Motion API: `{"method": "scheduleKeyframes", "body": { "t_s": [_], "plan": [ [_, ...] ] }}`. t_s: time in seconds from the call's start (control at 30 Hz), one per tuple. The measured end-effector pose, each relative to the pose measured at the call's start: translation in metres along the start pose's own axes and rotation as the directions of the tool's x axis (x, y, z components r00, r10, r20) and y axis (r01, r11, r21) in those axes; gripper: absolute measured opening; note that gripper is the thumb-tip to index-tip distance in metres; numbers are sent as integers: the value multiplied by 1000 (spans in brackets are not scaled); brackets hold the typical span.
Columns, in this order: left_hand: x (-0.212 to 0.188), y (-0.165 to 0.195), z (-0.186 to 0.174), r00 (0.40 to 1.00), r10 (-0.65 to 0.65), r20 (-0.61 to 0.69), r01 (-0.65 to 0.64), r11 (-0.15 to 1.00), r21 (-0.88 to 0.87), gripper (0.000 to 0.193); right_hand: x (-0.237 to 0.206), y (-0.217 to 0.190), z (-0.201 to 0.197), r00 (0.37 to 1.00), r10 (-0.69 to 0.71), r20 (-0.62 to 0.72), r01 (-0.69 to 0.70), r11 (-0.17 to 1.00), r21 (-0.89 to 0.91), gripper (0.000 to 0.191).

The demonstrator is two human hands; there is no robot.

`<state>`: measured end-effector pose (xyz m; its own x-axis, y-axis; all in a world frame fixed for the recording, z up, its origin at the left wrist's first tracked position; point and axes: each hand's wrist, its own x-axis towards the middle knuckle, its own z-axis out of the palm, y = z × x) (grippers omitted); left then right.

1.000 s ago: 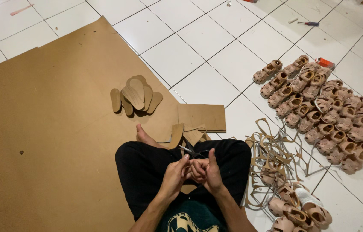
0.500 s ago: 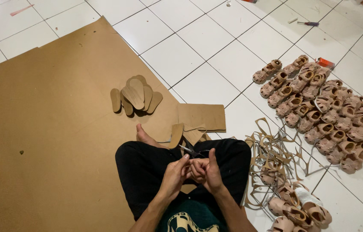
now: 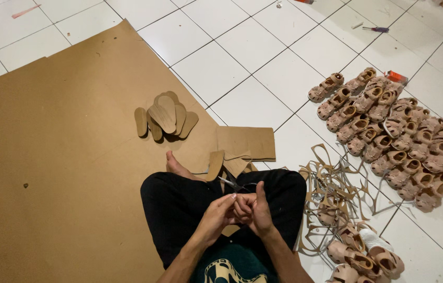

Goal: The person sits on the floor and cuts shoe insole shapes from cardboard sheets using scissors, following drawn outlines. They trim the edges of each insole, place finished insoles on a pile to the side, and continue cutting more insoles from the sheet.

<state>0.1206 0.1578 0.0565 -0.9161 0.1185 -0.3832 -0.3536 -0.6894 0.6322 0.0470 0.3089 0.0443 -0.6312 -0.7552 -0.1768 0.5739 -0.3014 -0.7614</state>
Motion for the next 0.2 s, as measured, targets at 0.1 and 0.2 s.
{"method": "scheduleKeyframes", "body": {
  "t_s": [0.1, 0.2],
  "plan": [
    [0, -2, -1, 1000, -3, 10, 3, 1000, 9, 34, -1, -2, 2, 1000, 9, -7, -9, 1000, 6, 77],
    [1, -3, -4, 1000, 9, 14, -10, 999, 36, 34, -1, -4, 7, 1000, -19, 11, 19, 1000, -24, 77]
  ]
}}
